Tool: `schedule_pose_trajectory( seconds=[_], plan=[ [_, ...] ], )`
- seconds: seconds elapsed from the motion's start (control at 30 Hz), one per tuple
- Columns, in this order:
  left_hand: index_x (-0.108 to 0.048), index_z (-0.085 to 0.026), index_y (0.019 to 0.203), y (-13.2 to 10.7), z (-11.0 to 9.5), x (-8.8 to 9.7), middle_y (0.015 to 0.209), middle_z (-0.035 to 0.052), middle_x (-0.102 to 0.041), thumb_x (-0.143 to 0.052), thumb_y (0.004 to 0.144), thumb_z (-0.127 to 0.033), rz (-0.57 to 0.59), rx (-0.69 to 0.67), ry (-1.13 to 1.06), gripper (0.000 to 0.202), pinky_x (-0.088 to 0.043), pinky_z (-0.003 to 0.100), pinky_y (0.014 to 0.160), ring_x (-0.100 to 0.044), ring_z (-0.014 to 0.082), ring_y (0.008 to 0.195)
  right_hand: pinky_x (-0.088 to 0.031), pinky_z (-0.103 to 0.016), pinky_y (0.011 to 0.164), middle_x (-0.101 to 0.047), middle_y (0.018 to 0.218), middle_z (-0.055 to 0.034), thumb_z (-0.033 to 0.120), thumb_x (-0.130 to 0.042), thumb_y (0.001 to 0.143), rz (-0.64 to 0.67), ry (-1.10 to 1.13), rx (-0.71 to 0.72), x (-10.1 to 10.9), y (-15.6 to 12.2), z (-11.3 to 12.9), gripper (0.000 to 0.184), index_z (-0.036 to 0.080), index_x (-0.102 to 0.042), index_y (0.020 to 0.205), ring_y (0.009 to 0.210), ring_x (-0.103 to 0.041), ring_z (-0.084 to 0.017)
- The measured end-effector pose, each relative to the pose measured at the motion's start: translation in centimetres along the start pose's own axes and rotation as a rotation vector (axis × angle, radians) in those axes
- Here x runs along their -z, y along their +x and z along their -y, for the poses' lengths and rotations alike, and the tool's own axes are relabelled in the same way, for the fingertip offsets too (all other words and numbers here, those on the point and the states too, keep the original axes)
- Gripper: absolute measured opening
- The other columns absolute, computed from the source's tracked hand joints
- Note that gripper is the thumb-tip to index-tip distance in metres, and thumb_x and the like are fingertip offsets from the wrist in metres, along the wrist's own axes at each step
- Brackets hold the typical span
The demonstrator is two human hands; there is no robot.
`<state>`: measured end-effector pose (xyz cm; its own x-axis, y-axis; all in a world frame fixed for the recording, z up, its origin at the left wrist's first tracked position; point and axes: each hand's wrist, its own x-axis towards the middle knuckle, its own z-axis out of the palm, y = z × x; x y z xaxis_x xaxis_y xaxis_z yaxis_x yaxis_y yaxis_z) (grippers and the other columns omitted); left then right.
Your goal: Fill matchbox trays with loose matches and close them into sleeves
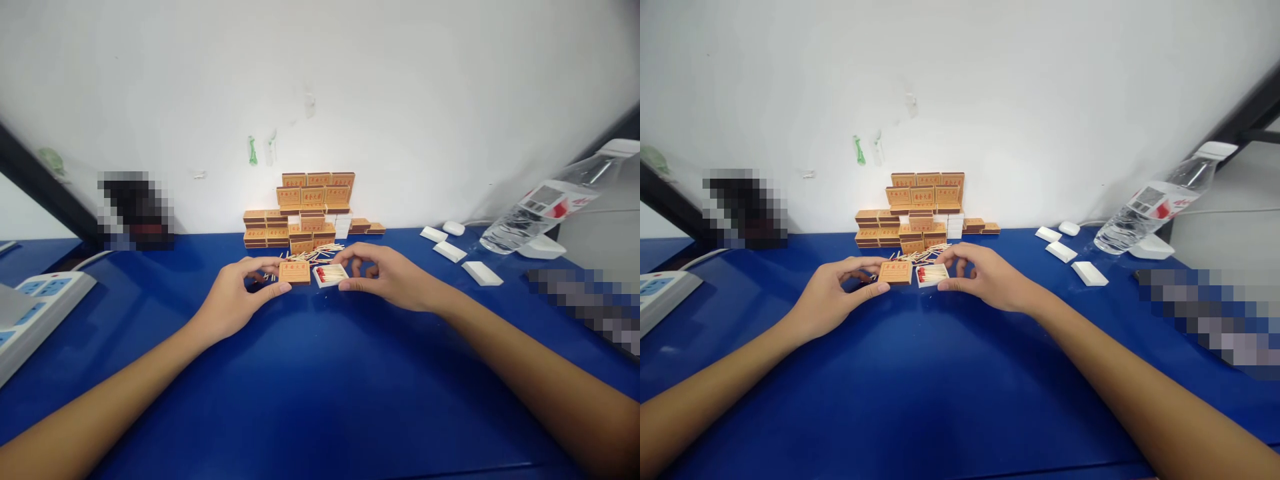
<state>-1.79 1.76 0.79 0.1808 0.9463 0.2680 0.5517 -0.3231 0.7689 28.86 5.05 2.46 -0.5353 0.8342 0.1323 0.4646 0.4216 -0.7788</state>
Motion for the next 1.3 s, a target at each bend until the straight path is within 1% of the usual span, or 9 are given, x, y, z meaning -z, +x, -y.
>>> schedule_pose_trajectory(
  seconds=[0.13,0.33,0.5,0.7,0.8,0.93,1.03,1.13,1.3],
  plan=[
    [-0.074,-0.028,0.129,0.0,0.0,0.0,0.116,0.0054,-0.077,-0.083,0.082,-0.055,0.031,-0.024,-0.002,0.055,-0.059,0.043,0.095,-0.072,0.0248,0.104,-0.044,-0.030,0.064,-0.066,0.094,-0.0018,0.047,-0.080,0.086,0.035,0.052,0.010,-0.3,-0.1,0.3,0.040,0.023,-0.068,0.116,0.077,-0.058,-0.016],
    [-0.075,-0.027,0.129,-0.1,-0.3,0.1,0.108,0.0059,-0.078,-0.084,0.081,-0.055,0.073,-0.059,-0.011,0.056,-0.058,0.044,0.089,-0.069,0.0230,0.091,-0.049,-0.031,0.069,-0.068,0.096,-0.0019,0.042,-0.080,0.087,0.026,0.101,0.024,-0.7,-0.3,0.8,0.039,0.022,-0.067,0.118,0.084,-0.062,-0.017],
    [-0.076,-0.025,0.128,0.0,-0.3,0.0,0.107,0.0055,-0.079,-0.087,0.078,-0.052,0.103,-0.025,-0.126,0.058,-0.058,0.041,0.089,-0.069,0.0217,0.091,-0.050,-0.032,0.069,-0.069,0.093,-0.0024,0.047,-0.079,0.087,0.000,0.110,0.015,-0.9,-0.5,0.7,0.042,0.022,-0.067,0.119,0.083,-0.064,-0.018],
    [-0.074,-0.024,0.130,0.0,-0.4,0.0,0.099,0.0040,-0.081,-0.089,0.079,-0.046,0.136,0.023,-0.268,0.058,-0.058,0.035,0.086,-0.071,0.0202,0.089,-0.051,-0.032,0.072,-0.066,0.091,-0.0013,0.046,-0.078,0.089,-0.058,0.116,0.021,-1.3,-0.7,0.9,0.039,0.024,-0.068,0.118,0.084,-0.064,-0.018],
    [-0.073,-0.022,0.130,-0.1,-0.5,0.0,0.100,0.0048,-0.082,-0.089,0.078,-0.047,0.144,0.063,-0.288,0.060,-0.058,0.035,0.087,-0.074,0.0218,0.092,-0.051,-0.033,0.071,-0.066,0.087,-0.0002,0.048,-0.076,0.090,-0.066,0.103,0.015,-1.4,-0.7,1.3,0.038,0.023,-0.067,0.118,0.080,-0.063,-0.017],
    [-0.068,-0.021,0.138,-0.3,-0.9,0.0,0.098,0.0067,-0.083,-0.083,0.084,-0.053,0.146,0.104,-0.255,0.065,-0.057,0.036,0.086,-0.076,0.0249,0.092,-0.051,-0.033,0.071,-0.064,0.081,0.0015,0.048,-0.076,0.090,-0.090,0.105,0.007,-1.7,-0.9,1.7,0.038,0.022,-0.065,0.117,0.075,-0.061,-0.017],
    [-0.067,-0.019,0.137,-0.4,-1.3,0.0,0.094,0.0074,-0.083,-0.080,0.087,-0.056,0.156,0.110,-0.267,0.064,-0.057,0.036,0.085,-0.077,0.0261,0.091,-0.050,-0.032,0.070,-0.066,0.082,0.0008,0.046,-0.076,0.090,-0.096,0.112,0.000,-1.9,-1.0,2.2,0.037,0.022,-0.064,0.116,0.074,-0.061,-0.017],
    [-0.068,-0.018,0.134,-0.5,-1.4,0.0,0.092,0.0078,-0.083,-0.079,0.087,-0.056,0.161,0.123,-0.303,0.061,-0.057,0.036,0.086,-0.078,0.0260,0.091,-0.050,-0.030,0.065,-0.066,0.080,0.0012,0.045,-0.075,0.092,-0.072,0.167,-0.019,-2.1,-1.2,2.7,0.036,0.022,-0.063,0.116,0.071,-0.061,-0.015],
    [-0.066,-0.018,0.133,-0.5,-1.5,-0.2,0.092,0.0086,-0.084,-0.081,0.086,-0.055,0.174,0.129,-0.351,0.062,-0.059,0.036,0.082,-0.079,0.0262,0.089,-0.045,-0.024,0.046,-0.062,0.072,0.0030,0.049,-0.072,0.094,-0.015,0.302,-0.068,-2.5,-1.1,3.0,0.040,0.023,-0.063,0.122,0.061,-0.059,-0.014]
  ],
)
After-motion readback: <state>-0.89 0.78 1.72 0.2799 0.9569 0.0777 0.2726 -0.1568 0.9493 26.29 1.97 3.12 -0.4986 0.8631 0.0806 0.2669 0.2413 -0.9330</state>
